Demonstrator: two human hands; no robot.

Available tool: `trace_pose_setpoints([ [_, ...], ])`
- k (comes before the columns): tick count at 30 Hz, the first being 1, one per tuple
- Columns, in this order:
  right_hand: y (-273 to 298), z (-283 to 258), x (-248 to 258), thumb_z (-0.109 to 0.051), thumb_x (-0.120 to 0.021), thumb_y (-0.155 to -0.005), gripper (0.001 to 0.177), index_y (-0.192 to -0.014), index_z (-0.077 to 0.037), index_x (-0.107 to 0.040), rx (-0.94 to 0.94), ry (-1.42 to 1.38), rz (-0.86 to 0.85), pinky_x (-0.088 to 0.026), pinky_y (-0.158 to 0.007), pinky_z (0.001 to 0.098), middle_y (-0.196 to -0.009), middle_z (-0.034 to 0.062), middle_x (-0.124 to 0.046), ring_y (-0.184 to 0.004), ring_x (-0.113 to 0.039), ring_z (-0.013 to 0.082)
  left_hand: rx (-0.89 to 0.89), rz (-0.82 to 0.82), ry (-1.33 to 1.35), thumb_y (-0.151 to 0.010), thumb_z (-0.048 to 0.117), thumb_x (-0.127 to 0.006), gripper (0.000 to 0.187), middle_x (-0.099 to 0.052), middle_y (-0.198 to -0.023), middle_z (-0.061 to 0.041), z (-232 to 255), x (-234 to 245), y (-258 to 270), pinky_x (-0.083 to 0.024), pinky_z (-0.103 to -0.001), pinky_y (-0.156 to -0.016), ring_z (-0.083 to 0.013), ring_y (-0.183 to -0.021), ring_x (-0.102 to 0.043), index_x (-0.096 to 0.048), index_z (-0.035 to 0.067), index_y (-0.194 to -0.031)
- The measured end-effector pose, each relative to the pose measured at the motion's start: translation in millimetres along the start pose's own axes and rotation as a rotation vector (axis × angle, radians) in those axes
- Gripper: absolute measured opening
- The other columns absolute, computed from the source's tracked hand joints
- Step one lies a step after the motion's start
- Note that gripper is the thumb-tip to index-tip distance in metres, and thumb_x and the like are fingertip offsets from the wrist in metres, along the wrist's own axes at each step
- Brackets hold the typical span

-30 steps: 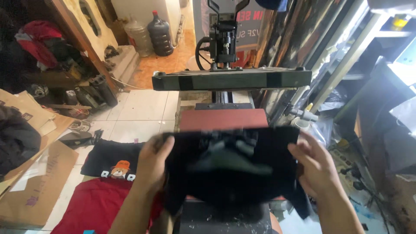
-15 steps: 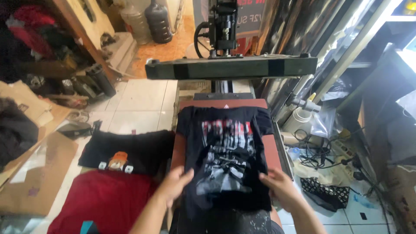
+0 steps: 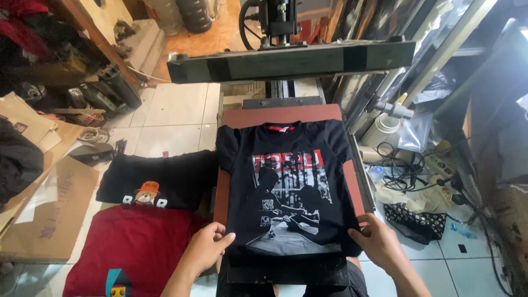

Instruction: The person places a black t-shirt on a heat press machine, smooths it, and operates the press. They repeat this process, then switch to a red t-shirt, smooth it, and operate the press again.

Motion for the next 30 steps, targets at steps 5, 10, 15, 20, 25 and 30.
trace_pose_setpoints([
  [5,-11,-51,-13,-0.034,-0.073,-0.085,0.045,-0.128,-0.023,-0.065,0.413,0.206,0.362,-0.052,-0.086,0.0468,-0.107,0.0122,-0.068,-0.100,-0.068,0.0309,-0.121,0.140,-0.365,-0.098,0.053,-0.054,0.034,-0.075,-0.120,0.007,56,18,14,-0.056,-0.042,-0.086,-0.0212,-0.109,-0.071,-0.068,0.028,-0.116],
  [10,12,-152,-89,-0.023,-0.061,-0.089,0.048,-0.137,-0.017,-0.061,1.047,0.377,0.559,-0.051,-0.093,0.0441,-0.134,0.0137,-0.063,-0.117,-0.064,0.0342,-0.850,0.515,-0.131,-0.101,0.034,-0.059,0.028,-0.071,-0.124,0.002,102,-58,-63,-0.054,-0.038,-0.097,-0.0235,-0.119,-0.066,-0.071,0.035,-0.126],
  [15,1,-148,-87,-0.046,-0.052,-0.103,0.060,-0.156,-0.018,-0.045,0.879,0.554,0.422,-0.021,-0.122,0.0513,-0.161,0.0110,-0.042,-0.151,-0.034,0.0293,-0.902,0.432,-0.534,-0.105,0.040,-0.041,0.058,-0.031,-0.167,-0.018,131,-65,-37,-0.014,-0.063,-0.119,-0.0383,-0.153,-0.024,-0.043,0.016,-0.158],
  [20,-38,-112,-61,-0.055,-0.045,-0.101,0.065,-0.157,-0.023,-0.040,0.723,0.619,0.391,-0.027,-0.122,0.0508,-0.165,0.0084,-0.037,-0.153,-0.033,0.0283,-0.872,0.484,-0.574,-0.102,0.056,-0.043,0.069,-0.031,-0.165,-0.020,113,-50,-48,-0.018,-0.061,-0.119,-0.0416,-0.151,-0.029,-0.040,0.016,-0.159],
  [25,-27,-136,-79,-0.057,-0.055,-0.098,0.069,-0.150,-0.013,-0.047,0.820,0.561,0.558,-0.030,-0.119,0.0536,-0.159,0.0195,-0.042,-0.147,-0.040,0.0389,-0.853,0.493,-0.650,-0.098,0.064,-0.046,0.078,-0.031,-0.164,-0.022,105,-59,-61,-0.018,-0.061,-0.120,-0.0425,-0.151,-0.028,-0.037,0.017,-0.160],
  [30,-10,-170,-116,-0.055,-0.047,-0.101,0.065,-0.159,-0.026,-0.038,0.894,0.567,0.330,-0.019,-0.121,0.0577,-0.167,0.0061,-0.033,-0.153,-0.030,0.0312,-0.867,0.568,-0.639,-0.097,0.064,-0.048,0.079,-0.027,-0.168,-0.015,105,-58,-63,-0.018,-0.057,-0.121,-0.0366,-0.153,-0.025,-0.033,0.022,-0.162],
])
Point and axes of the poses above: each hand's wrist, its own y-axis away from the middle knuckle, its own x-axis out of the back of the hand, z = x × y, the point moved 7 cm from there along -y, towards the middle knuckle
